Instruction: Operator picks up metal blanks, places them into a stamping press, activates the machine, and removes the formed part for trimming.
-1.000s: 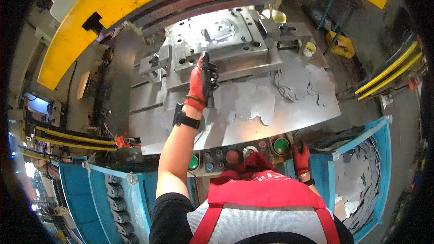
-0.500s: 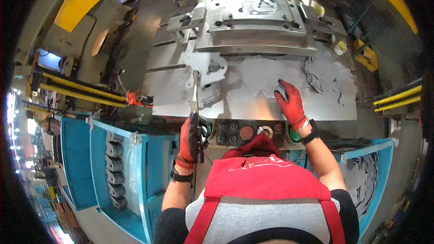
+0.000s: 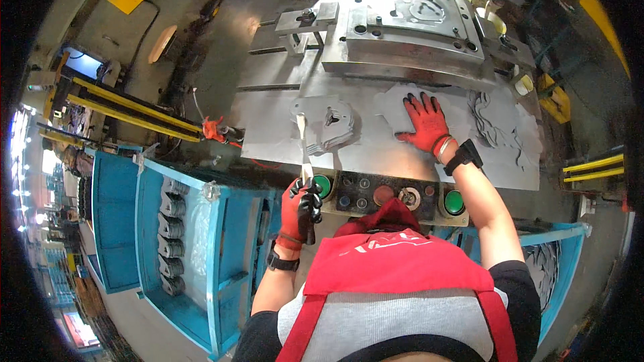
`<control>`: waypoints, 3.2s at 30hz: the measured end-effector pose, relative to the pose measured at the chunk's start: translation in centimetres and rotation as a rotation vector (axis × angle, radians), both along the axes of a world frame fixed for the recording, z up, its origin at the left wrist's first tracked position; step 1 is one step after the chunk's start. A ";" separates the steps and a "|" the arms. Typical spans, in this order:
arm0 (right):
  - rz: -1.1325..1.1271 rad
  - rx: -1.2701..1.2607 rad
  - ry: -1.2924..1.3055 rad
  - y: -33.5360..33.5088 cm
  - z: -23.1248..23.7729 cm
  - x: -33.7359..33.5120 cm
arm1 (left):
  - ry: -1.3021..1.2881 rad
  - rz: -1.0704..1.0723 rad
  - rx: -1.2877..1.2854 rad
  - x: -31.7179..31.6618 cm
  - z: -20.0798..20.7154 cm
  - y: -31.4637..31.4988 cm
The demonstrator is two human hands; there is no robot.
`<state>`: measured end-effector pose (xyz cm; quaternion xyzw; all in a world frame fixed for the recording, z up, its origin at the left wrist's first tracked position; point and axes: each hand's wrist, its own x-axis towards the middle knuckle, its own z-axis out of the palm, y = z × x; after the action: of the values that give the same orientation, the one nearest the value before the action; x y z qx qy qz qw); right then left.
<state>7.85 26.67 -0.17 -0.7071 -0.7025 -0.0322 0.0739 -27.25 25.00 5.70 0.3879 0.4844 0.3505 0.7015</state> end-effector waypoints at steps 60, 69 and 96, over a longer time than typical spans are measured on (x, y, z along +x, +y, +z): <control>-0.342 0.652 1.344 4.2 14.5 11.8 | 0.316 -0.066 0.697 4.4 0.6 1.3; -0.373 0.725 1.437 17.7 12.1 15.7 | 0.103 0.482 0.348 -2.6 0.0 1.3; -1.047 0.400 0.880 -31.5 -17.0 3.9 | -0.095 0.152 -0.160 -11.7 -26.8 0.7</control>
<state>11.72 -4.78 -17.19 -0.8720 -0.1561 0.0969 0.4538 -38.98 25.70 -21.06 0.2757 0.5051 0.3808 0.7238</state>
